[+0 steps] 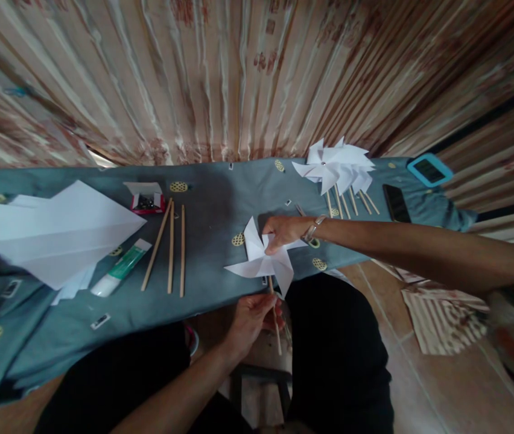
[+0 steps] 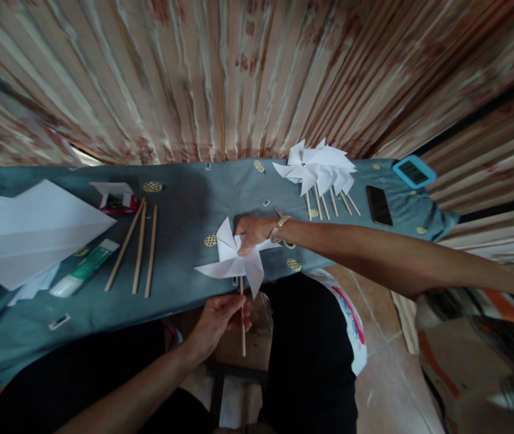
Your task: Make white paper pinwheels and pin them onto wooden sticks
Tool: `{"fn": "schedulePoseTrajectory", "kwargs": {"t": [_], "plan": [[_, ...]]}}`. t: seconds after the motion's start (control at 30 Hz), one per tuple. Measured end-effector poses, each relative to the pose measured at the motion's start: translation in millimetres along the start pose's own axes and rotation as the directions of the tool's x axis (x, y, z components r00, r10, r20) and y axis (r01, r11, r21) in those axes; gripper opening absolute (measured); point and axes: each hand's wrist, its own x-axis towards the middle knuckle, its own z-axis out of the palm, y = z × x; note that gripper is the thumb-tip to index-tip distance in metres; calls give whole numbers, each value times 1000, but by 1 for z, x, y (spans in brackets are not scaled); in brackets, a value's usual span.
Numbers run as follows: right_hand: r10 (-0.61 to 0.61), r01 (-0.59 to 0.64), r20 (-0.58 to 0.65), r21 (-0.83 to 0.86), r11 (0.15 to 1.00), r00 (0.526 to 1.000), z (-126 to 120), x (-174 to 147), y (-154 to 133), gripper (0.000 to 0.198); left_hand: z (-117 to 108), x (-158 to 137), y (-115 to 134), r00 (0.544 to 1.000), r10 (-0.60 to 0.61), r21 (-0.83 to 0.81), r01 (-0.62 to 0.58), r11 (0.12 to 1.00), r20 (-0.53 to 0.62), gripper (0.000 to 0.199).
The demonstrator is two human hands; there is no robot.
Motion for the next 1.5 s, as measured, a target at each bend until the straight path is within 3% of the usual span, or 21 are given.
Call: {"fn": "schedulePoseTrajectory", "kwargs": {"t": [0.27,0.63,0.93,1.13,1.2,1.23,1.27,1.33,1.4,1.43,1.47,1.5], "plan": [[13,-12,16,-50,999,1000,0,1,-1,17,-3,4,-3,1000,-14,50,13,999,28,57],[-4,10,-72,81,997,997,5,-10,0,11,-1,1,-3,1000,14,34,-13,999,-3,53],[-145,202,-224,257,945,964,7,-27,17,35,0,-5,14,995,91,38,-92,995,33,55],[-102,290,-407,431,854,907,-6,-26,30,49,6,1,23,992,121,104,-124,987,38,56],[-34,342,-561,454,823,827,-8,-29,34,52,8,3,30,988,151,128,-153,980,32,54],[12,374,-668,431,821,744,-8,-32,36,52,9,3,34,986,163,139,-165,976,25,53],[63,400,-778,388,830,625,-7,-37,37,51,10,4,39,985,174,150,-174,973,14,53],[146,423,-939,275,864,312,1,-48,36,46,11,6,51,981,194,170,-190,967,-8,52],[219,402,-974,224,888,59,15,-59,34,41,12,9,63,973,227,174,-218,960,-31,51],[248,401,-969,219,889,-22,25,-62,33,39,12,11,68,968,248,169,-238,957,-42,51],[280,410,-958,232,882,-62,35,-64,31,38,12,13,74,963,267,162,-257,953,-46,52],[329,421,-942,273,865,-65,46,-64,30,35,12,15,78,958,283,154,-273,950,-44,52]]}}
